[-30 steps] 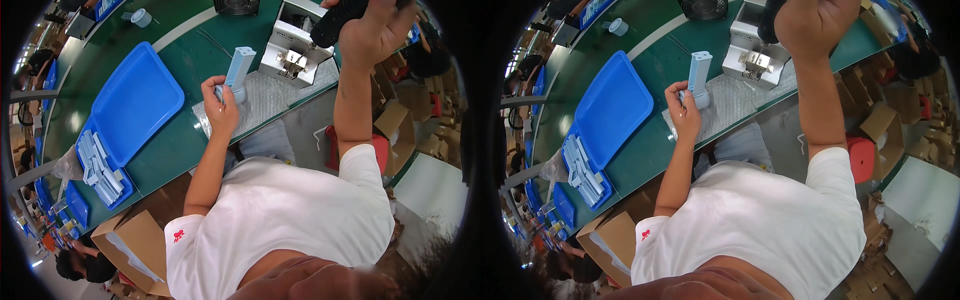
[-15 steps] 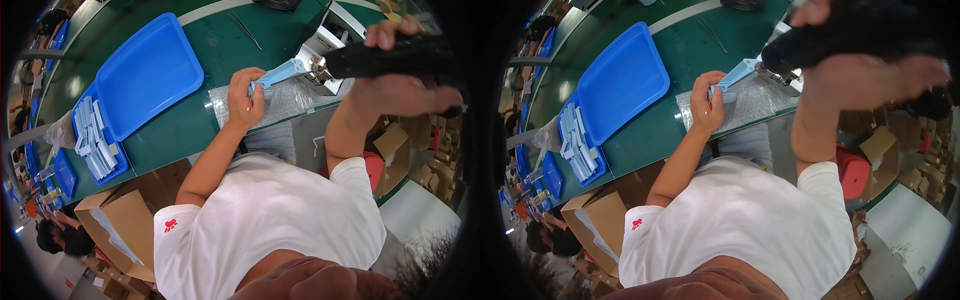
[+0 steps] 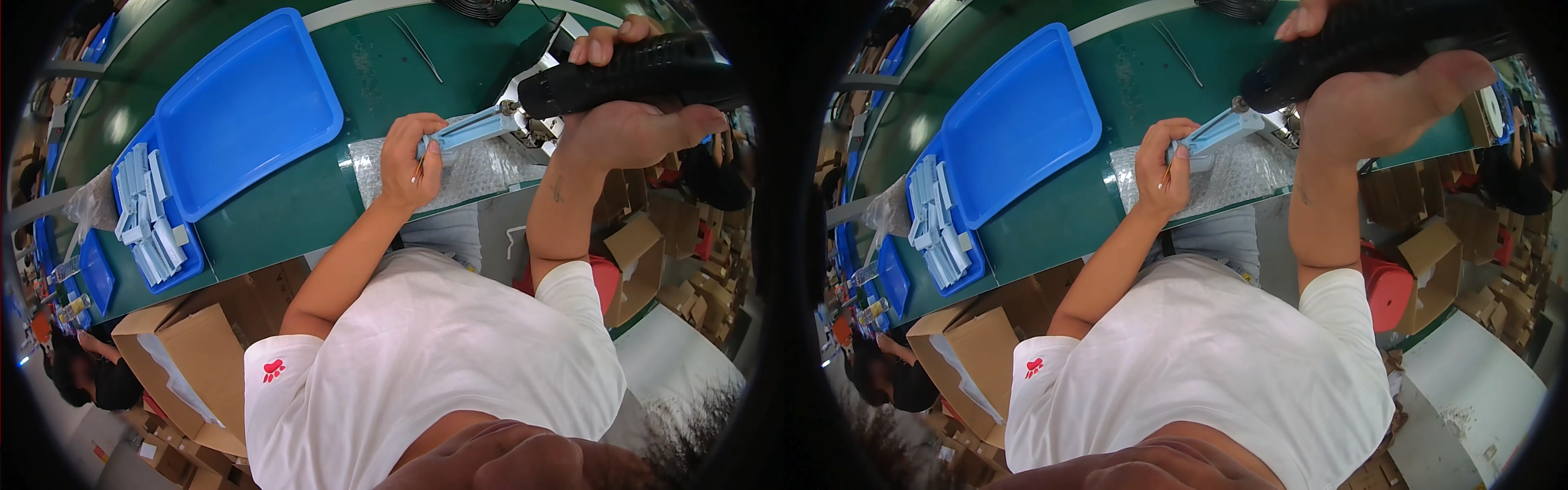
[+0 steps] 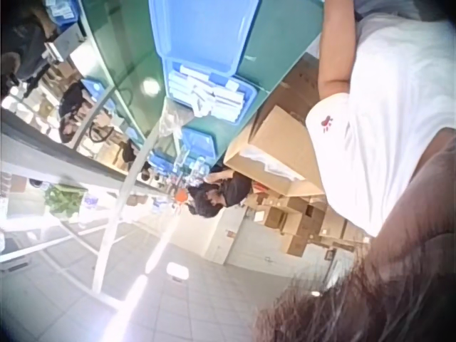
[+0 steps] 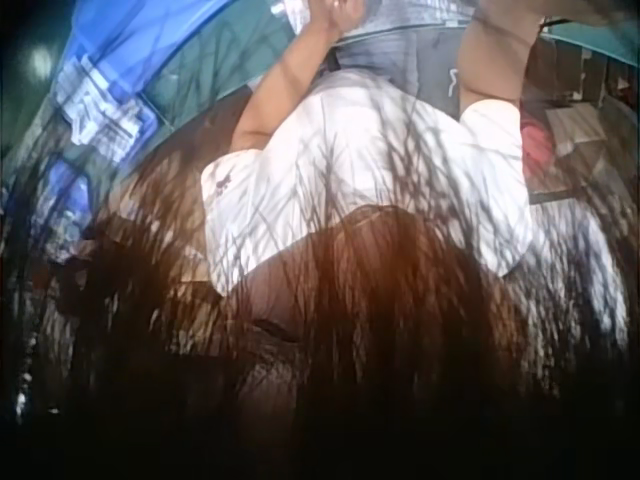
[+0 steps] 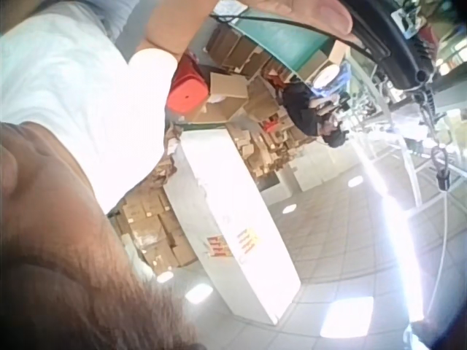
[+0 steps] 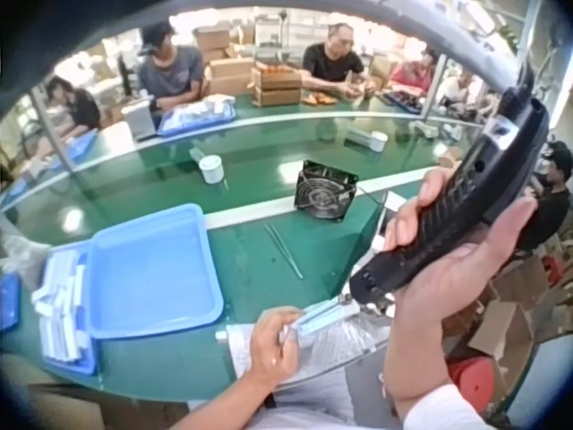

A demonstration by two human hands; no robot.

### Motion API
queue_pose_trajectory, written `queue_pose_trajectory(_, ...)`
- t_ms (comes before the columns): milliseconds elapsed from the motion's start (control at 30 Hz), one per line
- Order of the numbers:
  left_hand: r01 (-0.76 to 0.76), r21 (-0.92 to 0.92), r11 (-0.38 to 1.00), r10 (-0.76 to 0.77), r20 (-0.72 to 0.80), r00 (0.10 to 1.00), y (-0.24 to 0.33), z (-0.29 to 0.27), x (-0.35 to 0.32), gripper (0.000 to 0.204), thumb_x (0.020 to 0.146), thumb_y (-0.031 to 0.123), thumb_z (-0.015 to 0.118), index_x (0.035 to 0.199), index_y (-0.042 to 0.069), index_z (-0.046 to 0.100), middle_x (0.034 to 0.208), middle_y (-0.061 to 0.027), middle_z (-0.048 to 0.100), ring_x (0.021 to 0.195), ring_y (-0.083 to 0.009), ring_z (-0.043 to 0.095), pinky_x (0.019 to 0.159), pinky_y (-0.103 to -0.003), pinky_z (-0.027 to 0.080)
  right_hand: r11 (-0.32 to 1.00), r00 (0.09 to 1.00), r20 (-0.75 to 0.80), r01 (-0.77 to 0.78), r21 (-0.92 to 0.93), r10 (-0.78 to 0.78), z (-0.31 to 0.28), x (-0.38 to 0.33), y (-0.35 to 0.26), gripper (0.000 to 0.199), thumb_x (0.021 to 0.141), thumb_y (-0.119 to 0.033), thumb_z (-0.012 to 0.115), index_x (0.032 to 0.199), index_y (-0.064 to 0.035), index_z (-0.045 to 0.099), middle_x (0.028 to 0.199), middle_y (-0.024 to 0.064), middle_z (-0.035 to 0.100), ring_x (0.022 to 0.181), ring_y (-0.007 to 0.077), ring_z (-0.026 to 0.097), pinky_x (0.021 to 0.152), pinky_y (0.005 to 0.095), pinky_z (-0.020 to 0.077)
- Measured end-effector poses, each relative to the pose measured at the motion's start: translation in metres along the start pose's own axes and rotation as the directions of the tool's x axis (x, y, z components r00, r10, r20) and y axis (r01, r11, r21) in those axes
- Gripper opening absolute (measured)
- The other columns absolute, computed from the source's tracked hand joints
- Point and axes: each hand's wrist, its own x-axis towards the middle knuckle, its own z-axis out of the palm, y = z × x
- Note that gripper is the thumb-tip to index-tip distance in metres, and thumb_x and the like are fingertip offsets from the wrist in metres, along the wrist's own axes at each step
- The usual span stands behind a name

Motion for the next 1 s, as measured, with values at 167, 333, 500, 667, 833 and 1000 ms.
queue_pose_trajectory(167, -0.008, 0.006, 1.0, 0.008, 0.0, 1.0, -0.001, 0.001, 0.0, 0.02, 0.086, 0.007, 0.051, 0.097, -0.003, 0.063, 0.103, -0.0196, 0.068, 0.094, -0.0329, 0.063, 0.087, -0.039, 0.048, 1.0, 0.998, 0.053, 0.019, -0.011, -0.018, -0.002, 0.0, 0.005, 0.103, 0.078, -0.095, 0.037, 0.111, 0.002, 0.053, 0.098, 0.0181, 0.061, 0.069, 0.0274, 0.059, 0.06, 0.0406, 0.0495)
queue_pose_trajectory(333, -0.033, 0.017, 0.999, 0.033, -0.004, 0.999, -0.001, 0.0, -0.002, 0.02, 0.087, 0.007, 0.05, 0.097, -0.003, 0.064, 0.103, -0.0191, 0.068, 0.092, -0.0325, 0.063, 0.084, -0.038, 0.049, 0.999, 0.999, 0.004, -0.038, 0.015, 0.038, -0.004, -0.007, 0.001, 0.102, 0.08, -0.094, 0.035, 0.111, 0.0013, 0.052, 0.1, 0.0167, 0.059, 0.068, 0.0256, 0.057, 0.06, 0.0395, 0.0469)
queue_pose_trajectory(500, -0.017, 0.013, 1.0, 0.017, -0.017, 1.0, -0.002, 0.0, -0.005, 0.019, 0.087, 0.007, 0.05, 0.097, -0.003, 0.063, 0.101, -0.0186, 0.069, 0.091, -0.032, 0.064, 0.083, -0.038, 0.05, 0.992, 0.997, -0.023, -0.066, 0.107, 0.069, -0.008, -0.018, 0.0, 0.103, 0.08, -0.095, 0.033, 0.11, 0.0012, 0.053, 0.099, 0.015, 0.057, 0.068, 0.0247, 0.056, 0.06, 0.0389, 0.0451)
queue_pose_trajectory(667, -0.041, 0.034, 0.999, 0.042, -0.05, 0.998, 0.003, 0.005, -0.002, 0.016, 0.082, 0.003, 0.052, 0.092, 0.0, 0.064, 0.097, -0.0163, 0.069, 0.087, -0.0344, 0.062, 0.08, -0.041, 0.049, 0.994, 0.999, 0.016, -0.037, 0.103, 0.035, -0.015, -0.023, -0.001, 0.096, 0.082, -0.09, 0.037, 0.11, 0.0007, 0.055, 0.098, 0.014, 0.059, 0.07, 0.0244, 0.057, 0.062, 0.0384, 0.0464)
queue_pose_trajectory(833, -0.017, 0.102, 0.995, 0.021, -0.043, 0.999, 0.002, 0.005, 0.001, 0.017, 0.091, 0.005, 0.048, 0.098, -0.002, 0.062, 0.102, -0.0165, 0.067, 0.091, -0.0294, 0.062, 0.082, -0.037, 0.048, 0.944, 0.937, 0.349, -0.104, 0.312, -0.012, -0.018, 0.002, -0.048, 0.093, 0.083, -0.086, 0.046, 0.117, -0.0011, 0.057, 0.112, 0.0166, 0.059, 0.085, 0.0264, 0.059, 0.073, 0.0408, 0.0465)
queue_pose_trajectory(1000, 0.104, 0.042, 0.994, -0.101, -0.072, 0.992, 0.008, 0.003, 0.0, 0.02, 0.101, 0.008, 0.044, 0.101, -0.002, 0.061, 0.105, -0.0136, 0.065, 0.089, -0.02, 0.059, 0.081, -0.031, 0.046, 0.999, 0.992, 0.124, -0.009, -0.033, 0.013, -0.051, 0.027, -0.103, 0.087, 0.085, -0.082, 0.048, 0.116, -0.0006, 0.055, 0.103, 0.0191, 0.061, 0.08, 0.0283, 0.06, 0.068, 0.039, 0.0476)
